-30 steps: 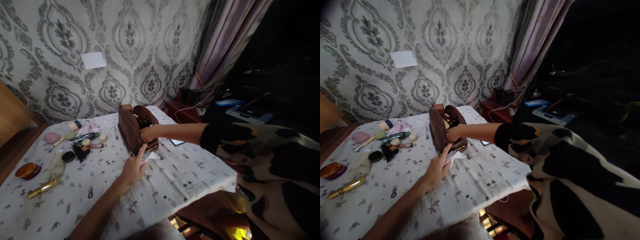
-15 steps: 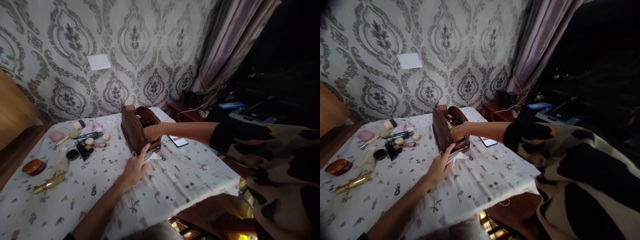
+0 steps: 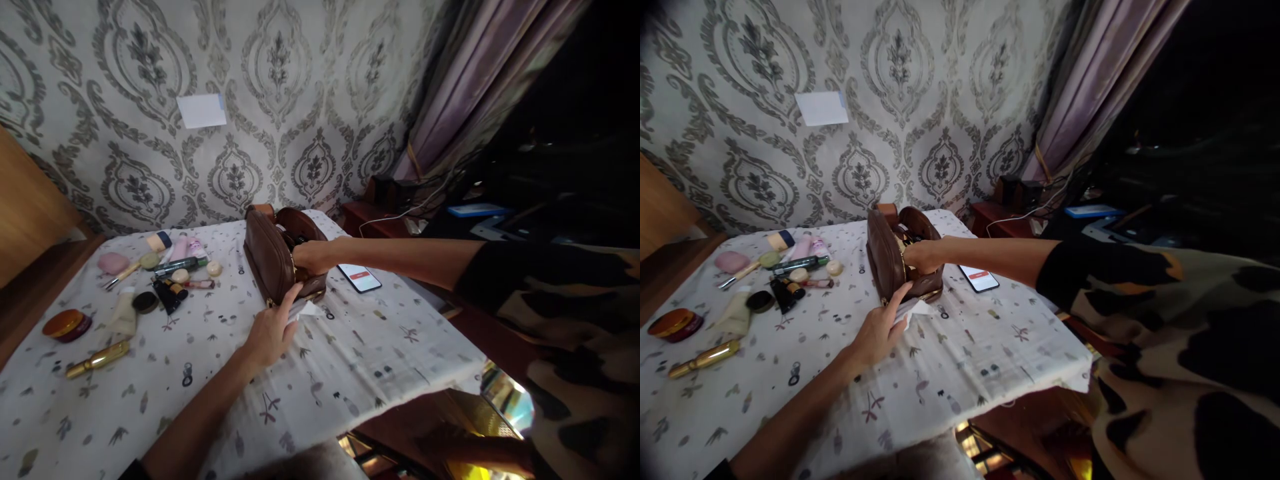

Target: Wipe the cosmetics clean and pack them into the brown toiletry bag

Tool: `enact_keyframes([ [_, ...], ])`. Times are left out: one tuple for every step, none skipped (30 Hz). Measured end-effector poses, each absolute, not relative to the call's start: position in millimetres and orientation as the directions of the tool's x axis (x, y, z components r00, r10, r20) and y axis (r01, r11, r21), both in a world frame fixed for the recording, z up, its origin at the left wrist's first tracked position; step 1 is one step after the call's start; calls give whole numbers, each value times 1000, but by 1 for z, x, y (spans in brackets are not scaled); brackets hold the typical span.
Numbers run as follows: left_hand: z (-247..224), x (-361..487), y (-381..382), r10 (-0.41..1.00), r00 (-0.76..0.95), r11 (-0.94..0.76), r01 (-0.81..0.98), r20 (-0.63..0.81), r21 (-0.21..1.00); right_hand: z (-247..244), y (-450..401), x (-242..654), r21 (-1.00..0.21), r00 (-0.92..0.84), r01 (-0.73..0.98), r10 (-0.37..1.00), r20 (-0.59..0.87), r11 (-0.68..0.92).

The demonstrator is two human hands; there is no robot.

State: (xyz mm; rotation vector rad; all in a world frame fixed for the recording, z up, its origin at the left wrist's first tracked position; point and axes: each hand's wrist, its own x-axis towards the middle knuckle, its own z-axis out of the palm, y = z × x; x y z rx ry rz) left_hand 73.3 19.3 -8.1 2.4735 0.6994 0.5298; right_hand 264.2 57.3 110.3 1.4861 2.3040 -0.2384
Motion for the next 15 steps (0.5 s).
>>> enact_keyframes([
  [-7, 73, 19, 577, 790, -732, 385, 209, 562, 111, 56, 264, 90, -359, 898, 834, -418, 432],
  [-7, 74, 18, 581, 789, -729, 394, 200, 559, 112, 55, 263, 121, -357, 888, 829, -430, 444],
  [-6, 74, 18, 581, 790, -729, 397, 197, 557, 113, 55, 262, 154, -353, 875, 824, -444, 458],
  [-6, 74, 17, 578, 792, -731, 395, 197, 556, 114, 54, 261, 187, -344, 864, 819, -459, 467],
  [-6, 74, 17, 576, 793, -733, 394, 199, 555, 115, 54, 259, 218, -329, 854, 815, -478, 473],
  [-6, 74, 17, 574, 793, -736, 390, 204, 554, 116, 54, 258, 237, -314, 848, 809, -496, 474],
  [-7, 75, 17, 572, 793, -738, 386, 209, 553, 118, 54, 256, 244, -301, 848, 805, -511, 471],
  [-7, 75, 17, 570, 793, -739, 382, 213, 554, 119, 54, 255, 242, -293, 849, 801, -522, 469],
  [-8, 75, 17, 570, 793, -738, 381, 214, 557, 121, 53, 254, 234, -293, 852, 798, -526, 467],
  [-8, 75, 18, 571, 793, -736, 381, 212, 560, 122, 53, 253, 223, -299, 855, 796, -526, 468],
  [-8, 75, 18, 572, 794, -733, 381, 207, 563, 122, 53, 253, 210, -306, 858, 795, -524, 469],
  [-8, 75, 18, 572, 795, -731, 381, 202, 566, 123, 53, 253, 202, -311, 860, 795, -521, 469],
  [-7, 74, 18, 572, 796, -729, 381, 199, 569, 122, 53, 254, 195, -315, 862, 796, -517, 467],
  [-7, 74, 18, 570, 798, -729, 380, 197, 570, 121, 53, 254, 185, -319, 866, 799, -511, 464],
  [-6, 74, 18, 568, 799, -729, 378, 197, 570, 120, 53, 255, 167, -327, 874, 805, -496, 457],
])
